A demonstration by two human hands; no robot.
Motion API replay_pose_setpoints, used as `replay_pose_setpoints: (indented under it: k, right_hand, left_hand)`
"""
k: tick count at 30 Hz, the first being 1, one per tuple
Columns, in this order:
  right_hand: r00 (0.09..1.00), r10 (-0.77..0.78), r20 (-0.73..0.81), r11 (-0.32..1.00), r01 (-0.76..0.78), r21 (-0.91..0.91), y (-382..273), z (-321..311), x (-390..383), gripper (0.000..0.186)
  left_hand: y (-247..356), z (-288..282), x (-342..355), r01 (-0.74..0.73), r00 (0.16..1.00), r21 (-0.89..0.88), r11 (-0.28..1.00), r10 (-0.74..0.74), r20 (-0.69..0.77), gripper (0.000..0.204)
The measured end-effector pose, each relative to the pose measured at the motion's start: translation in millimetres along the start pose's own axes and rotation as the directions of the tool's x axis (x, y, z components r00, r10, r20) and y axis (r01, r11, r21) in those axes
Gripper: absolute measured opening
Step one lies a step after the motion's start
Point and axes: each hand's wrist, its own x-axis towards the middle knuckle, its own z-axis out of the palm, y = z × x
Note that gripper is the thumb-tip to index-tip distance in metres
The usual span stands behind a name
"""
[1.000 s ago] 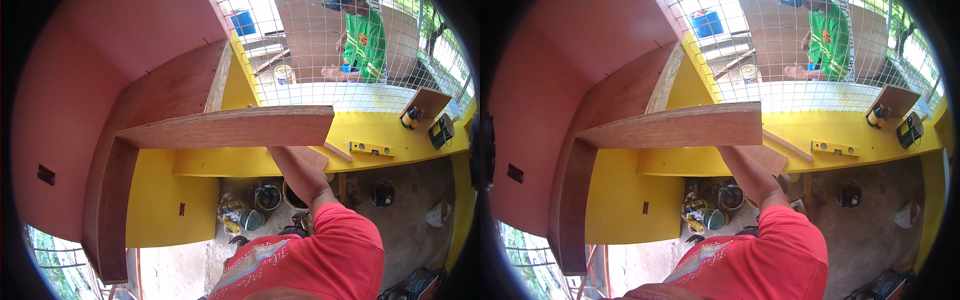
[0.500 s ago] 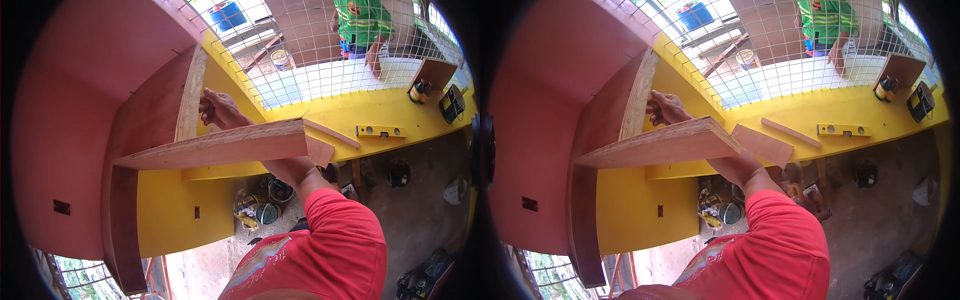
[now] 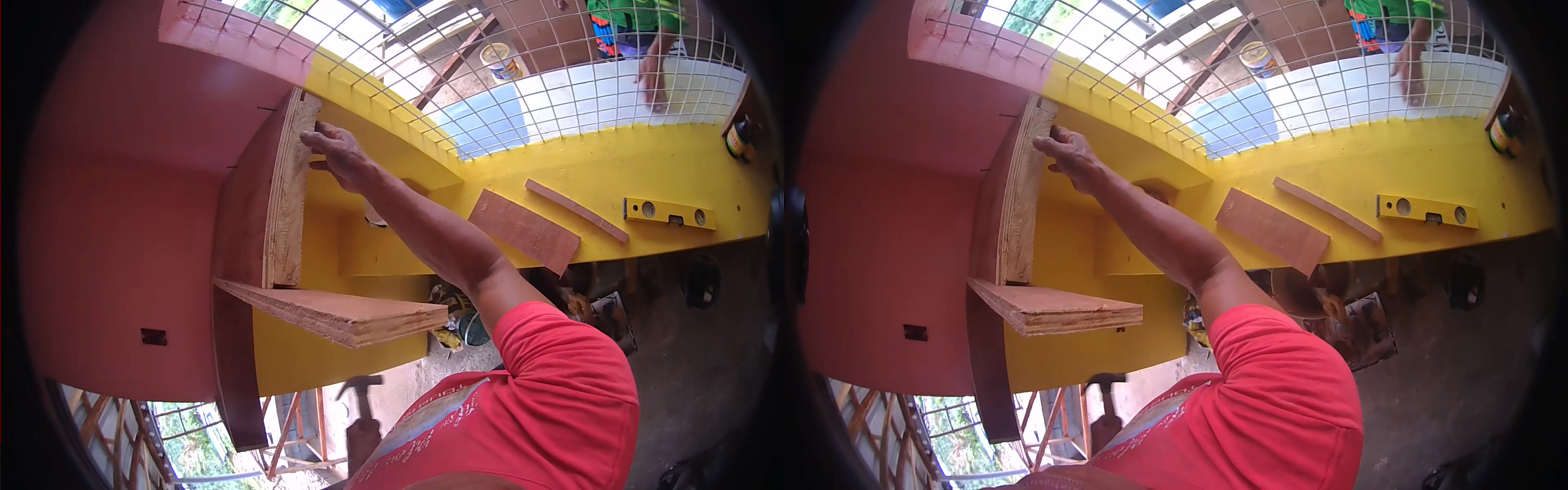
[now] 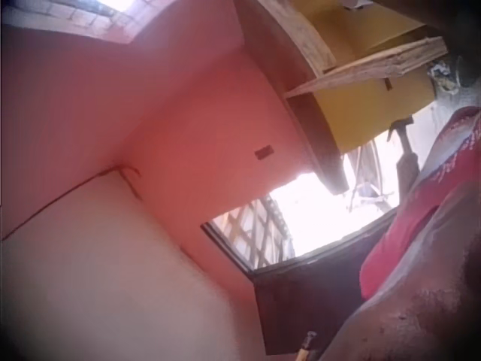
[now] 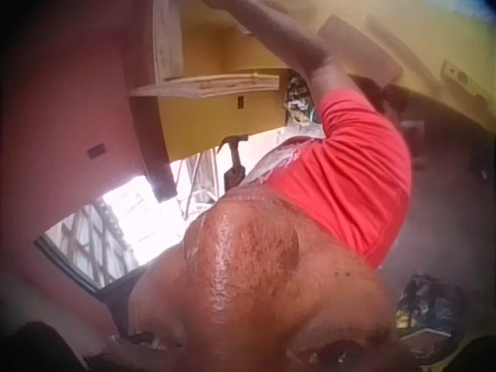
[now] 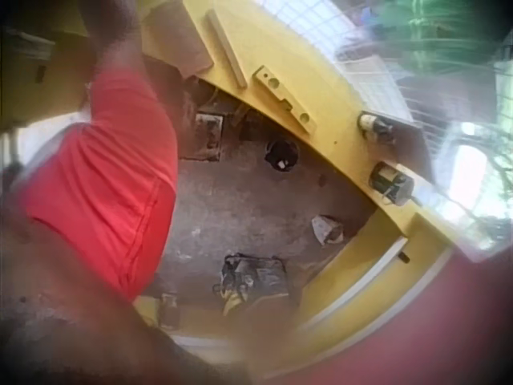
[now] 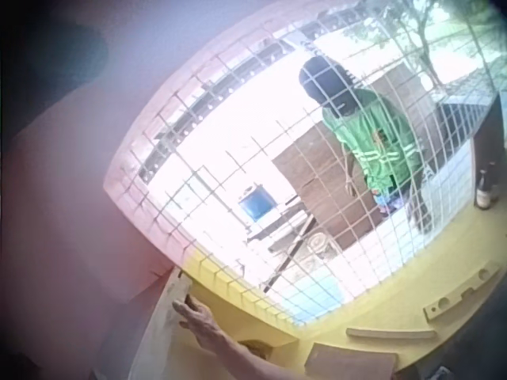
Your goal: The person aligns wooden boards against an overhead frame and hammers nails into the wood using a hammer, then adjusts the planks and hammers nails into the top of the wooden shelf structure.
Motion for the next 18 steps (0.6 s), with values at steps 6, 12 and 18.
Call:
replay_pose_setpoints:
  k: [6, 12, 18]
  right_hand:
    - [0.975, -0.188, -0.116, 0.88, 0.22, 0.421, 4, 45, 3, 0.094]
    - [0.956, -0.139, -0.259, 0.846, 0.251, 0.471, -6, 55, 4, 0.097]
    - [0.968, -0.095, -0.23, 0.832, 0.204, 0.515, -13, 56, 2, 0.086]
  left_hand:
    - [77, -214, -26, -0.625, 0.78, -0.538, 0.565, 0.436, -0.448, 0.039]
    - [287, -259, -9, -0.746, 0.605, -0.064, 0.663, 0.633, -0.483, 0.027]
    - [435, -245, 18, -0.701, 0.629, 0.131, 0.701, 0.694, -0.35, 0.03]
